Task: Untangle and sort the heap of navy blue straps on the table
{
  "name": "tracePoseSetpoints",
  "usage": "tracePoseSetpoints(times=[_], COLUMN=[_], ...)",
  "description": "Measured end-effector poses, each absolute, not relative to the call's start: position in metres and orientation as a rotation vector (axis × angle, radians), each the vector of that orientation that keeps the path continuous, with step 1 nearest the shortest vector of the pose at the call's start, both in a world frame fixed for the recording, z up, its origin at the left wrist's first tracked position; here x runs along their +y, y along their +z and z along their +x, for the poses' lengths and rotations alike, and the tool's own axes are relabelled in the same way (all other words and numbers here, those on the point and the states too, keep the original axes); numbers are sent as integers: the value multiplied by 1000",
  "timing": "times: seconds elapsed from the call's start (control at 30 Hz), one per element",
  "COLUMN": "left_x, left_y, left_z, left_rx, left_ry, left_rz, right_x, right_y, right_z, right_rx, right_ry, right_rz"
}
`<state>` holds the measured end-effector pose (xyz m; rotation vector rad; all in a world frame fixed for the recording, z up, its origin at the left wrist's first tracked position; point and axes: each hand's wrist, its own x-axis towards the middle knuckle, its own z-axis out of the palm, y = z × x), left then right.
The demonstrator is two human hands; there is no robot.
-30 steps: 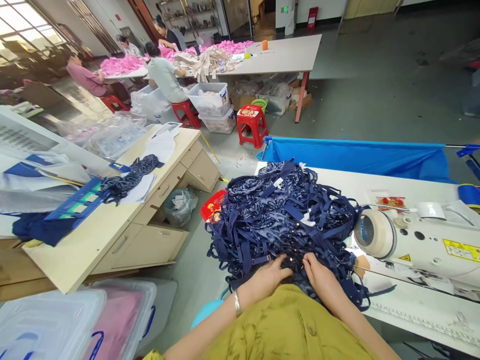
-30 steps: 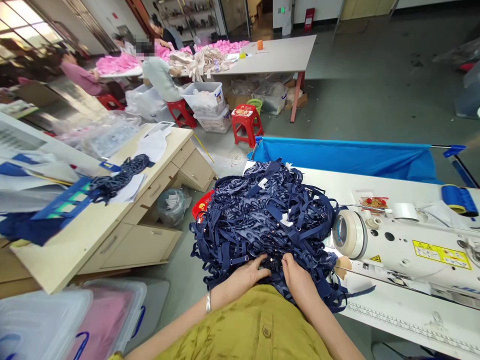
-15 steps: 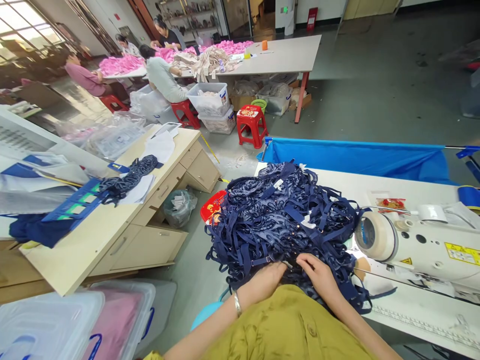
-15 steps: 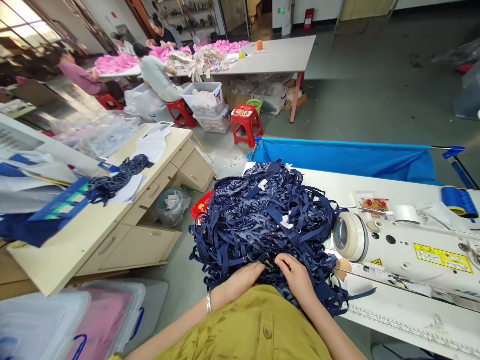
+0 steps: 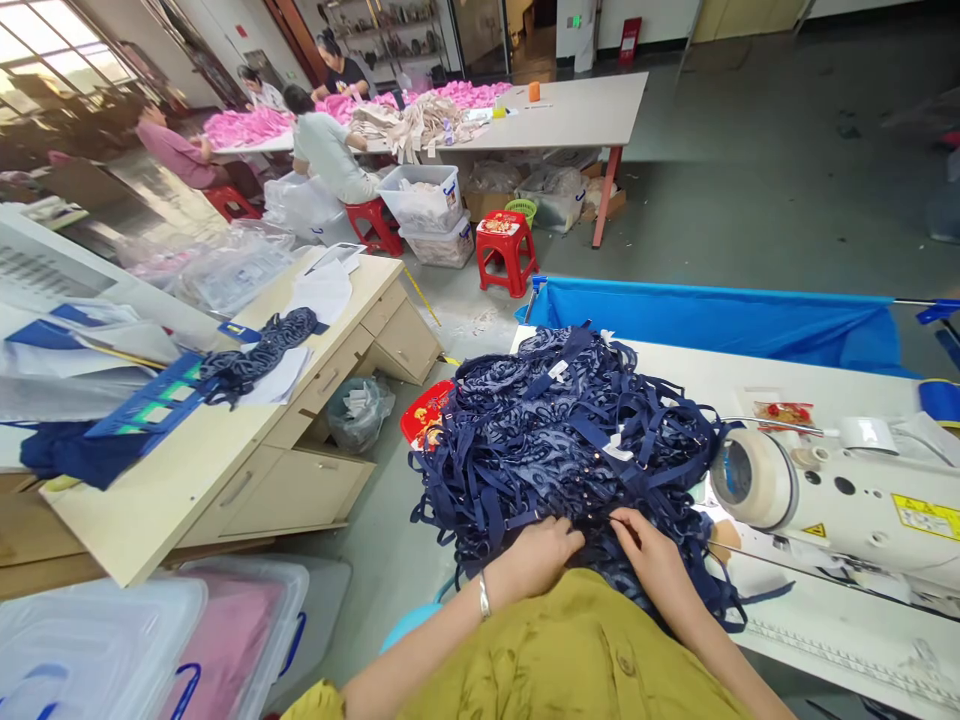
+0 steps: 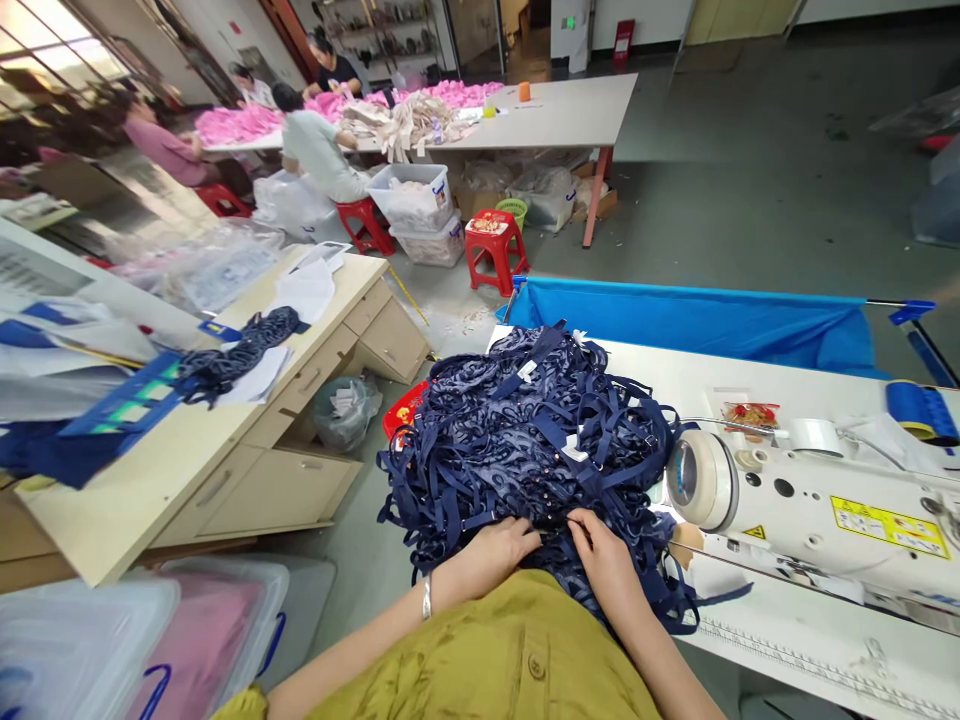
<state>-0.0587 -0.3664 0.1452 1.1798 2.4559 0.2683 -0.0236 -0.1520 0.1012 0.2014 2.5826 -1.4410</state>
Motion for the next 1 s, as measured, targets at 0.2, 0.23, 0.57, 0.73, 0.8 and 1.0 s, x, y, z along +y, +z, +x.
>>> tracePoseSetpoints(times=[0.2, 0.23, 0.57, 0.73, 0.8, 1.0], left_x=[-364, -364, -369, -370, -370, -366], left_y=[147, 147, 144, 145, 146, 146], left_z=[-54, -54, -53, -52, -54, -54], left_rx=[2446, 2438, 2423, 2477, 2460, 2452], left_ry=[260, 261, 348, 415, 450, 436], left_rz=[1219, 1231, 1121, 1016, 1019, 1008], right_x=[-153, -155, -160, -154, -155, -148], right_y=[103, 104, 127, 124, 118, 121], right_z=[-23, -25, -47, -42, -34, -25], right_rx=[2680, 2680, 2488, 2711, 2739, 2437], right_ry=[-1100, -1088, -1694, -1369, -1099, -1139], right_rz=[-50, -71, 254, 0, -14, -109])
